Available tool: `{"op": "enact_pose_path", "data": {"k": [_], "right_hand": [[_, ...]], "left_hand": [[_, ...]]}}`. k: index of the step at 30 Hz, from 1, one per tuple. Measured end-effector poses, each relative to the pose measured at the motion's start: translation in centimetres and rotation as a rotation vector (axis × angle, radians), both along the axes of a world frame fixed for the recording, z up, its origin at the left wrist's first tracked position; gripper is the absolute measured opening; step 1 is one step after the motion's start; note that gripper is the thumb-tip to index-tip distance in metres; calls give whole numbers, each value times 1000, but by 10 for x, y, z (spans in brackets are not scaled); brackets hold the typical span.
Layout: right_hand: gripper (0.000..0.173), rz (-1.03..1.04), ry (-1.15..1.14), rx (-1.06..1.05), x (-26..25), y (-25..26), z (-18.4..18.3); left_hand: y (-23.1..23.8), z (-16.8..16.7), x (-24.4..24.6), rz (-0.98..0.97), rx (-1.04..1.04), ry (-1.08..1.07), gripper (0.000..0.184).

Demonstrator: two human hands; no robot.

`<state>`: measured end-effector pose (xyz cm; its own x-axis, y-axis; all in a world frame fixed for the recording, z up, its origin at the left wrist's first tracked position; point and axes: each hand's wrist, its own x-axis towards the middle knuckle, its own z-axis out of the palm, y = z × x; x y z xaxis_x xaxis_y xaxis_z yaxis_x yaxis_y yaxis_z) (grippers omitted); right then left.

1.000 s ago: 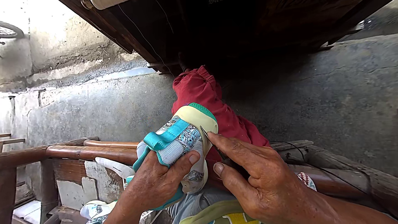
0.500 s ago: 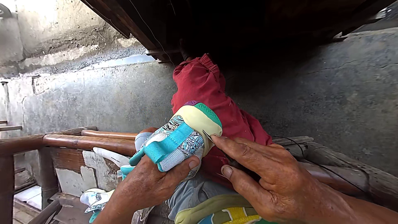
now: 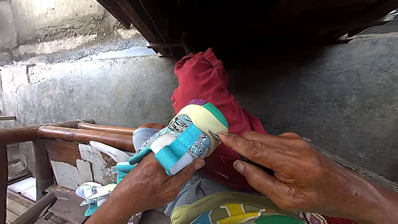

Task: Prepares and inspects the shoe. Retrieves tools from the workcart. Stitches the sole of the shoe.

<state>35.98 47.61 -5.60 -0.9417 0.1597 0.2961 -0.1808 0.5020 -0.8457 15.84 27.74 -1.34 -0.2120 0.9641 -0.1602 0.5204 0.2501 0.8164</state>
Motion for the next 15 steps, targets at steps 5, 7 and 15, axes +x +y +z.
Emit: {"op": "enact_pose_path", "data": {"k": [5, 7, 15], "right_hand": [[39, 28, 25, 30, 1, 7, -3], [39, 33, 29, 30, 1, 9, -4], [39, 47, 37, 26, 3, 12, -4]], "left_hand": [[0, 1, 2, -19, -31, 63, 29], [-1, 0, 3, -24, -38, 81, 30], [-2, 0, 9, -66, -48, 205, 33]]}}
